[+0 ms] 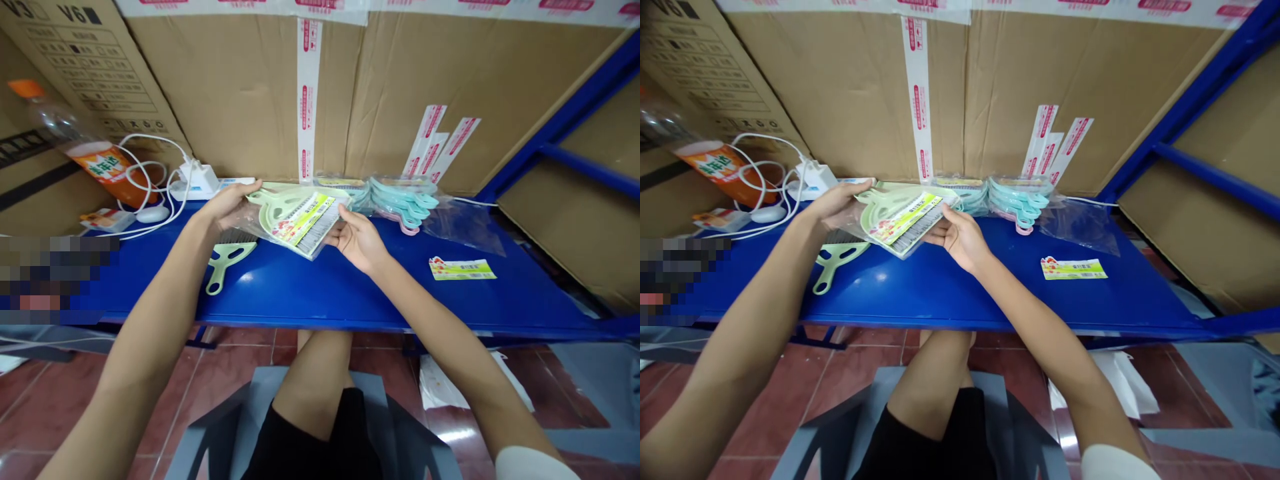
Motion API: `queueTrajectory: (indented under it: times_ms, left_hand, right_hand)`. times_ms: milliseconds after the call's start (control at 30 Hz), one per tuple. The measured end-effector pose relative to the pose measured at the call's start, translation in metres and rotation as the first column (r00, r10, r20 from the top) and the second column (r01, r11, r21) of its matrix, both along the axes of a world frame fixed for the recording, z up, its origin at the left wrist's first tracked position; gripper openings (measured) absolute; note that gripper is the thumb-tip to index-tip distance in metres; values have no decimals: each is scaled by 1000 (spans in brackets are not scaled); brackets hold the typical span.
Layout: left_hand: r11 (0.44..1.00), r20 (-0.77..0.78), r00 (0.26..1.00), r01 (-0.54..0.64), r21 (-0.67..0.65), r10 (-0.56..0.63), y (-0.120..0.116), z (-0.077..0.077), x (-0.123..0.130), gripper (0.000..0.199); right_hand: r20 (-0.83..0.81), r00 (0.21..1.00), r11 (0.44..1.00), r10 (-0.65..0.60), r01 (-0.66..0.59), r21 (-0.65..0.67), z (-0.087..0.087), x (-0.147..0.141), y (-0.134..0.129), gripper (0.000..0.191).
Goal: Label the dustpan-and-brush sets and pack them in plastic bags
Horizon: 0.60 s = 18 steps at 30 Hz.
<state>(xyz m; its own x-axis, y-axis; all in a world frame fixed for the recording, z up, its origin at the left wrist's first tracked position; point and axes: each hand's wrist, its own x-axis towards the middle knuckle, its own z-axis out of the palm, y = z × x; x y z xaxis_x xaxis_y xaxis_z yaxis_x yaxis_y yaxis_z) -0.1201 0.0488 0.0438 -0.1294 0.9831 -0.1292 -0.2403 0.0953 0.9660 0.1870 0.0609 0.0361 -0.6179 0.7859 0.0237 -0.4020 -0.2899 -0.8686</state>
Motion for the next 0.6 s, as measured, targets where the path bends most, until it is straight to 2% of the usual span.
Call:
queueTrajectory:
  times_ms: [200, 367, 600]
  left_hand:
    - [992, 23, 995, -101, 70, 99, 6, -4, -2, 29]
    - [983, 0, 992, -125, 134, 126, 5, -2, -4, 30]
    - [980, -33, 994, -93, 176, 100, 3, 0, 2, 35]
  right_hand:
    - [-40, 994, 995, -100, 99, -16, 6, 8, 4, 7]
    - [-19, 988, 988, -154, 154, -21, 11, 13, 8, 23]
    - [51, 987, 988, -155, 155, -6, 13, 16, 12, 22]
